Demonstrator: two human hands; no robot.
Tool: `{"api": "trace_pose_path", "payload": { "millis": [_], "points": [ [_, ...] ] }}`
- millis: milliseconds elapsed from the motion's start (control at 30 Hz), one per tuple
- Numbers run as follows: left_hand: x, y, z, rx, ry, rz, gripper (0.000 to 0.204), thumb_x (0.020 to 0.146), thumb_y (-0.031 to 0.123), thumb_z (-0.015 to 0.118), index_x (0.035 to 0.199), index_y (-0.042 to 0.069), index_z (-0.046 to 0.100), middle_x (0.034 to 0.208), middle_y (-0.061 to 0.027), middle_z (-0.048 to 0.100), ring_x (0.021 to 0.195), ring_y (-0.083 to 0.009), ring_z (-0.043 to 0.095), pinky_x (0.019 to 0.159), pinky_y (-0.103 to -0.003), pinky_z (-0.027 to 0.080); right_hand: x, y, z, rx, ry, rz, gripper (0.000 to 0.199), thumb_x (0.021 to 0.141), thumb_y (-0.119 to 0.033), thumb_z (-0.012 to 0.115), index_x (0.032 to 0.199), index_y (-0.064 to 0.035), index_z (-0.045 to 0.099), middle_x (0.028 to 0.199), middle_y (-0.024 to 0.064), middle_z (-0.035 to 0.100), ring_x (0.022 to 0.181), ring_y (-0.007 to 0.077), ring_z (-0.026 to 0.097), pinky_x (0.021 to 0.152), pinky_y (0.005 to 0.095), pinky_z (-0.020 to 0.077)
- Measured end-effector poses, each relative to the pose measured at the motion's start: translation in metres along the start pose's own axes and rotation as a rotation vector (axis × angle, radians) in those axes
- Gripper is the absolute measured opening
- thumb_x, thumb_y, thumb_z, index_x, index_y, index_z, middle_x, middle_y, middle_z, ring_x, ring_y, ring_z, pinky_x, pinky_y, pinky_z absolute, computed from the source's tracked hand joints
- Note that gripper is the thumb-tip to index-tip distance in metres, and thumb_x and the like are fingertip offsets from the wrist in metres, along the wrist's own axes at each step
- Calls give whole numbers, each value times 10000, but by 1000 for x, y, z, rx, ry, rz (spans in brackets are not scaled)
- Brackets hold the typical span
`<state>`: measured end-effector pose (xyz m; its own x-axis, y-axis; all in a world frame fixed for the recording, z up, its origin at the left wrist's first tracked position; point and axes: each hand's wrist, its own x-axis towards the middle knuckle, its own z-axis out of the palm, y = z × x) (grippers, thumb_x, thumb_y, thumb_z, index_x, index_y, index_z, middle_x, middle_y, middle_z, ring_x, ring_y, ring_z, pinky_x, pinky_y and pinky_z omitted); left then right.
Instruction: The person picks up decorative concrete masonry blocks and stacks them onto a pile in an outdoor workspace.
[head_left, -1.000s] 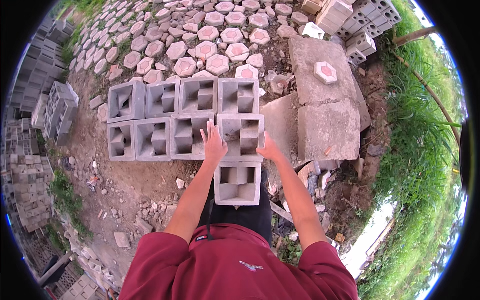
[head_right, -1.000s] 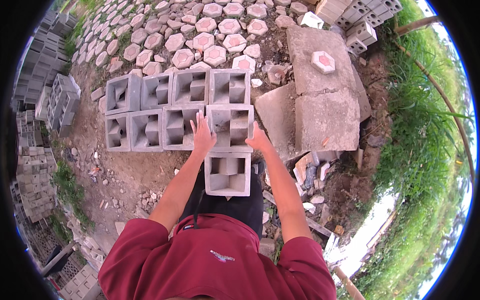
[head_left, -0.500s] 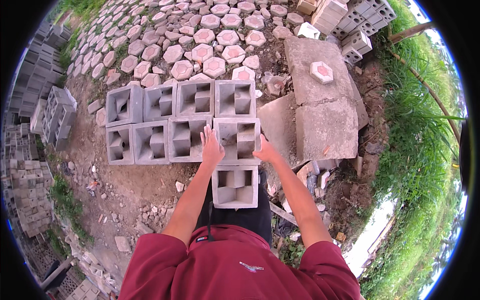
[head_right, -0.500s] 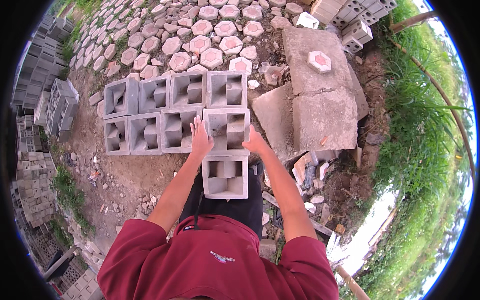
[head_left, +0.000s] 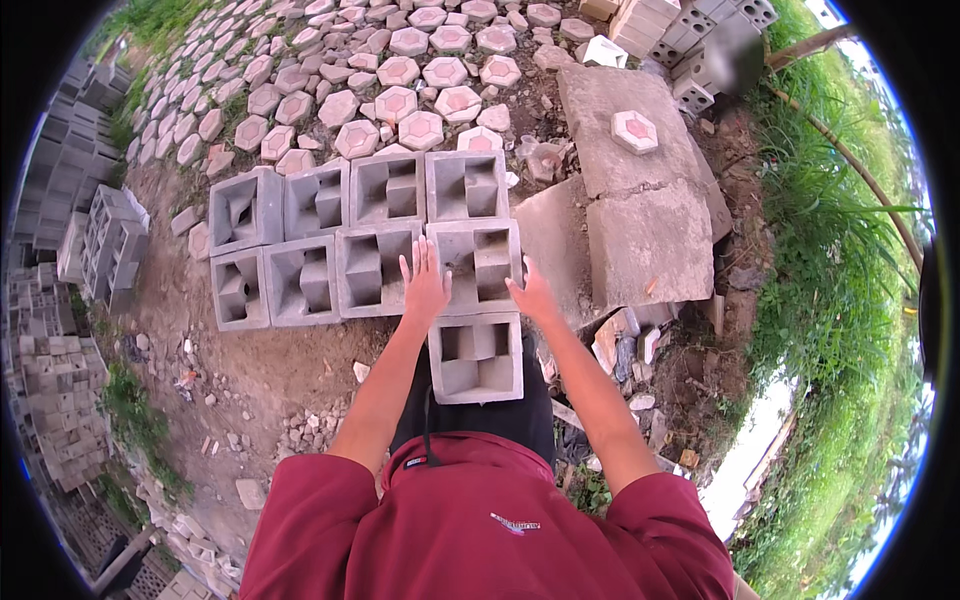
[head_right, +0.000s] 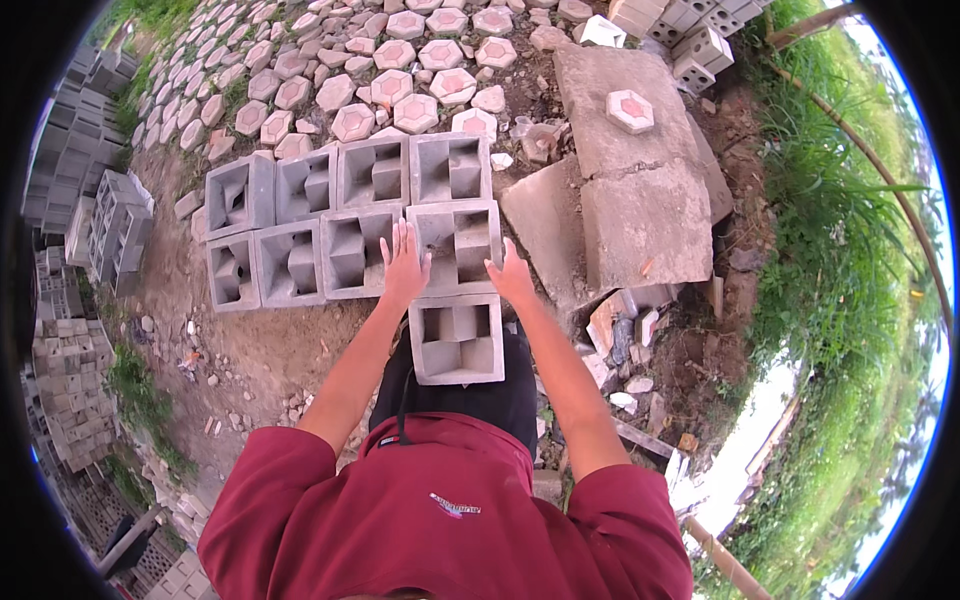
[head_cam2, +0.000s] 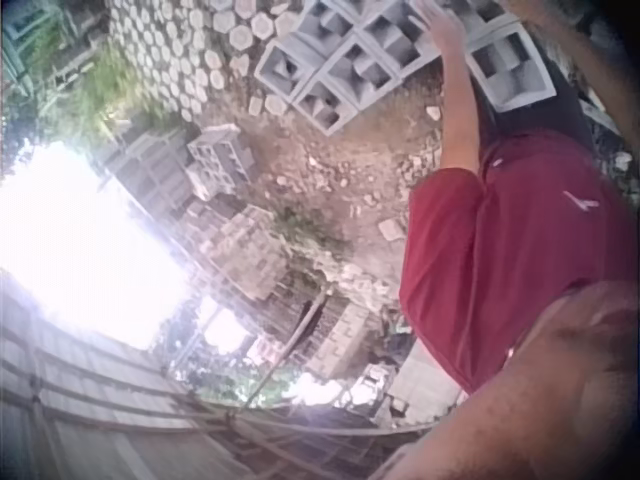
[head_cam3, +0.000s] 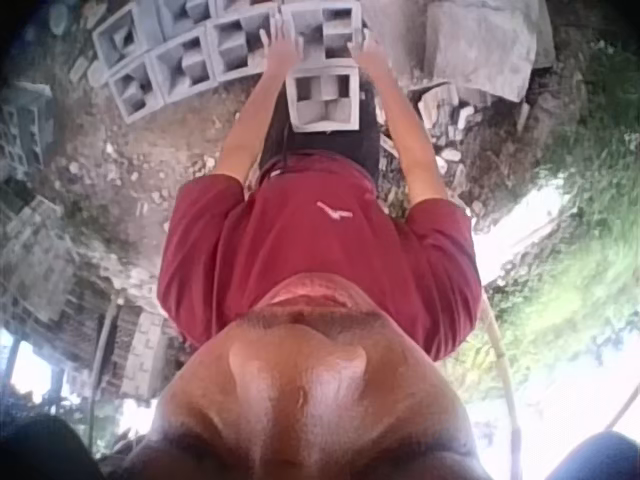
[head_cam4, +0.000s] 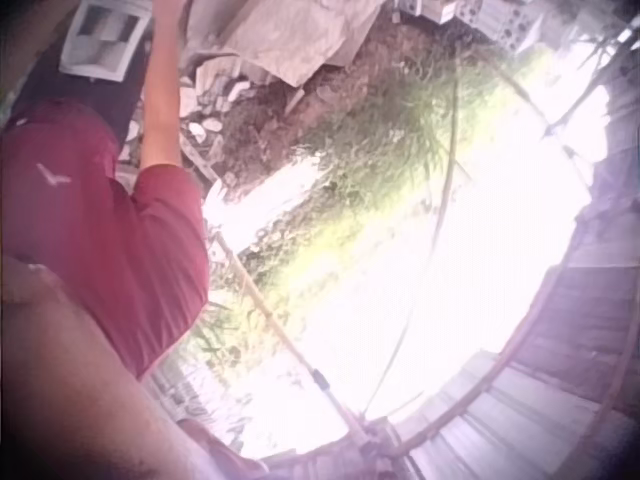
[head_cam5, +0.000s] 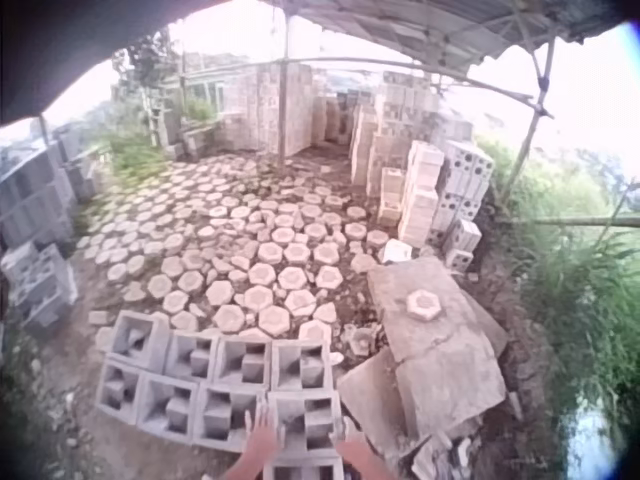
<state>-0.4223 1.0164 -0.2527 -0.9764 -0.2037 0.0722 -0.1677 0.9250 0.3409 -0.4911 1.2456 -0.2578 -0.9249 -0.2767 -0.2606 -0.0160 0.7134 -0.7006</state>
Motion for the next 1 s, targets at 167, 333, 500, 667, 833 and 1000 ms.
{"api": "trace_pose_path", "payload": {
  "millis": [167,333,500,667,833,1000],
  "points": [
    [-48,-4,-6,-367,52,-27,631,877,212,497,1383,-57,231,1453,-234,225,1370,-339,190,1103,-483,149,-53,12,10,125,161,259,641,852,-487,533,1252,8,458,1126,276,563,1097,381,534,922,408,416],
    [-125,18,-20,-940,-2,-328,436,934,198,424,1263,-87,418,1292,-246,460,1262,-333,392,1061,-361,281,-127,81,35,603,13,624,549,940,-448,415,1191,31,507,1113,168,599,1101,274,533,950,348,377],
    [-161,-28,47,-1606,-52,-990,681,952,520,314,1339,-37,373,1374,-124,417,1271,-231,373,1060,-334,274,-142,28,51,441,21,296,533,966,-394,384,1255,47,456,1184,151,556,1148,206,478,989,318,338],
    [-129,-5,40,-1750,-520,-1130,820,880,687,203,1434,84,243,1474,-90,257,1344,-248,241,1095,-392,207,-125,26,53,451,-2,336,551,959,-387,388,1320,30,403,1296,182,490,1234,262,435,1029,332,309],
    [-128,5,13,-1646,-526,-1239,833,865,706,219,1447,111,211,1487,-79,229,1351,-262,227,1094,-418,200,-127,29,49,397,-72,414,598,953,-449,349,1337,6,398,1333,188,461,1267,285,404,1058,341,277],
    [-126,10,38,-1556,-474,-1068,852,871,696,229,1450,74,180,1508,-93,158,1380,-246,150,1115,-382,120,-130,63,50,305,-8,301,631,943,-493,331,1343,-9,397,1333,187,460,1271,293,398,1059,346,276]
  ]
}}
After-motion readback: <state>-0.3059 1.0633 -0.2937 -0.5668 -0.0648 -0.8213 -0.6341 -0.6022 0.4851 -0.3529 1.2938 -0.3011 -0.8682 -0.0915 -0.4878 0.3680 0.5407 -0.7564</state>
